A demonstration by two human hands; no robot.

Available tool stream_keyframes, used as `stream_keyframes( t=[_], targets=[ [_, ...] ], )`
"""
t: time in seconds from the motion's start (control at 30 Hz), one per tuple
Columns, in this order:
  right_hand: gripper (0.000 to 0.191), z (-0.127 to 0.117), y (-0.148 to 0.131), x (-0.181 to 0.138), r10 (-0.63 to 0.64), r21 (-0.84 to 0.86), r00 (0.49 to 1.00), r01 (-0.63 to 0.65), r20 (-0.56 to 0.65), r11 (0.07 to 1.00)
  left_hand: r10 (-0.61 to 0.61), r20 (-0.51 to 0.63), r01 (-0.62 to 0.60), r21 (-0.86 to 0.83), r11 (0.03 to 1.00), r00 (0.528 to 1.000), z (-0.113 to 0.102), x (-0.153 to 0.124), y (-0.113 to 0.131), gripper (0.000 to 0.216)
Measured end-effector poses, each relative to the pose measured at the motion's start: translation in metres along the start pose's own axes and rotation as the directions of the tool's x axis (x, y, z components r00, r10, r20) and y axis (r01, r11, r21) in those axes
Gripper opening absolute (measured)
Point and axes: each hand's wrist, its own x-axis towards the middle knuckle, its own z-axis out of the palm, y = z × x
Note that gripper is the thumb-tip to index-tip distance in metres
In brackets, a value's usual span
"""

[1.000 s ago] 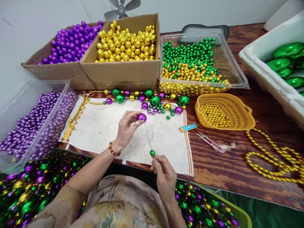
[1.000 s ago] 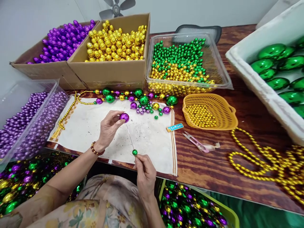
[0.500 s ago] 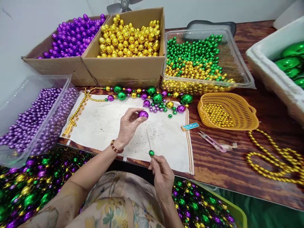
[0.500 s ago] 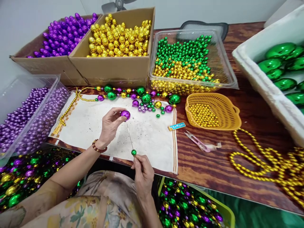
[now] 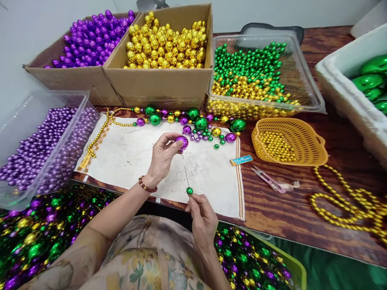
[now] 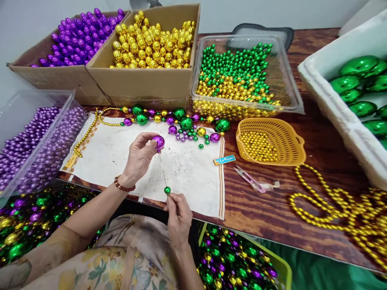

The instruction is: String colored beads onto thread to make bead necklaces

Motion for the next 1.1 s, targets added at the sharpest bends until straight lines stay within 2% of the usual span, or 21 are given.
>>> stream_keyframes(
  t=[0.23,0.63,0.8,0.97,1.1],
  targets=[
    [0.012,0.005,-0.001,0.002,0.000,0.030,1.000,0.000,-0.016,1.000,-0.009,0.025,0.009,0.009,1.000,1.000,0.002,-0.005,-0.002,0.033],
    [0.014,0.020,-0.008,0.010,-0.088,0.107,0.990,0.100,-0.110,0.989,0.171,0.070,-0.179,0.118,0.977,0.983,0.014,-0.033,0.000,0.026],
    [0.013,0.020,-0.011,0.009,-0.092,0.073,0.987,0.102,-0.135,0.992,0.140,0.089,-0.147,0.072,0.987,0.986,0.016,-0.034,0.003,0.027],
    [0.013,0.017,-0.014,0.014,-0.133,0.038,0.985,0.138,-0.114,0.990,0.155,0.062,-0.160,0.083,0.984,0.986,0.018,-0.036,0.008,0.028],
    [0.012,0.017,-0.016,0.015,-0.196,-0.020,0.980,0.196,-0.022,0.980,0.152,0.058,-0.155,0.055,0.986,0.987,0.017,-0.032,0.011,0.030]
  ],
)
